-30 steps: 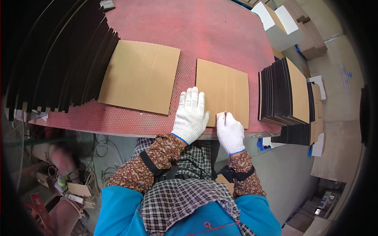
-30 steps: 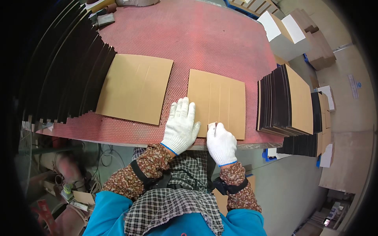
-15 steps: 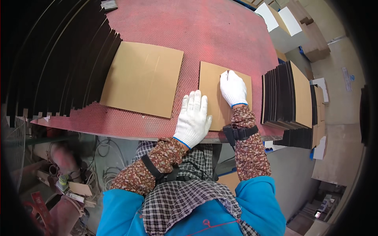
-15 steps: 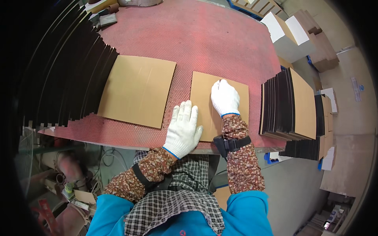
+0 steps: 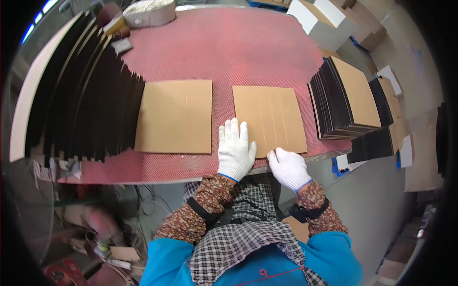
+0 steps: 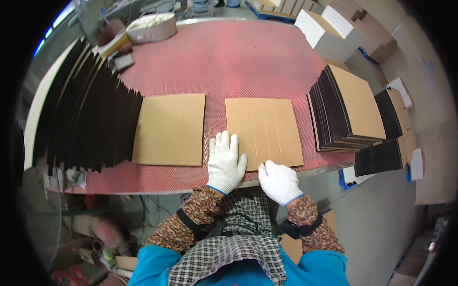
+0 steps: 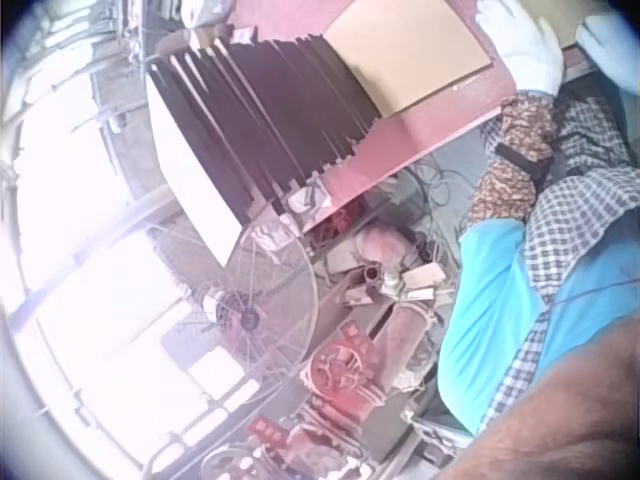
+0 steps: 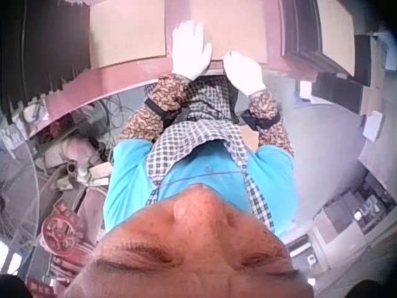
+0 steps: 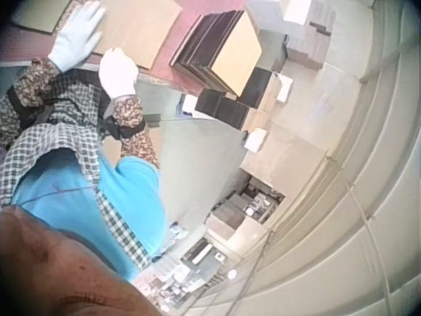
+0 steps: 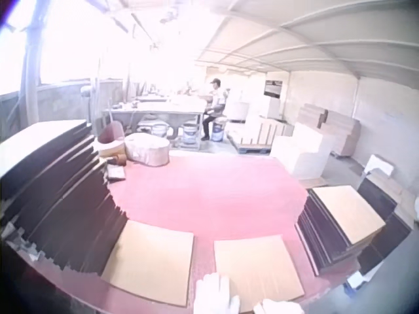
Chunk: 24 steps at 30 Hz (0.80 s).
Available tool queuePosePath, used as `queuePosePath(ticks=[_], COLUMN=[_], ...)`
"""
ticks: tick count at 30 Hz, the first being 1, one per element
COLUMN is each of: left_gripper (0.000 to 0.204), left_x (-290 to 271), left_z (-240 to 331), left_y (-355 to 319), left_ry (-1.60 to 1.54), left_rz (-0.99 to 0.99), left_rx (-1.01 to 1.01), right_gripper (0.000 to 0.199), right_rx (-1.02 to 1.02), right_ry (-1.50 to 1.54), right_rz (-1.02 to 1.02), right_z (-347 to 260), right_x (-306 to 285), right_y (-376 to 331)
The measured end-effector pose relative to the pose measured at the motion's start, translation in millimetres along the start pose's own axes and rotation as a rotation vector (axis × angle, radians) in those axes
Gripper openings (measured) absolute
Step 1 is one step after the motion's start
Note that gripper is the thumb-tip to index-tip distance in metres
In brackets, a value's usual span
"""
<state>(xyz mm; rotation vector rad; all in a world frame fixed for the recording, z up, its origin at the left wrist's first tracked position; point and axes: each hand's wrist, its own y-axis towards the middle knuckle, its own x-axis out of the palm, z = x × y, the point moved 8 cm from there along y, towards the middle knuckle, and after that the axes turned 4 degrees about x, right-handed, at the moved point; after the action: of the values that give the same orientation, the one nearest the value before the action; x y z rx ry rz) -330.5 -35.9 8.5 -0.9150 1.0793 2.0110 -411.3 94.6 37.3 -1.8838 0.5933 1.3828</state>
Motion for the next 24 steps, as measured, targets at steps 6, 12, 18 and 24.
queuePosePath(ticks=[6, 12, 18, 24], left_gripper=[0.057, 0.056, 0.077, 0.080], left_x=[-4, 7, 15, -4], left_z=[6, -2, -30, -39], left_y=[-3, 9, 18, 10], left_ry=[0.011, -0.166, -0.358, -1.080], left_rz=[0.099, 0.007, -0.105, 0.085], left_rx=[0.024, -0.127, -0.410, -0.689], right_gripper=[0.029, 0.041, 0.048, 0.051], right_rx=[-0.173, 0.296, 0.299, 0.246], right_ry=[-0.080, 0.359, 0.510, 0.678], right_rz=[0.650, 0.558, 0.519, 0.517], right_z=[59, 98, 105, 102], right_x=[-25, -8, 6, 6], right_y=[0, 20, 30, 17])
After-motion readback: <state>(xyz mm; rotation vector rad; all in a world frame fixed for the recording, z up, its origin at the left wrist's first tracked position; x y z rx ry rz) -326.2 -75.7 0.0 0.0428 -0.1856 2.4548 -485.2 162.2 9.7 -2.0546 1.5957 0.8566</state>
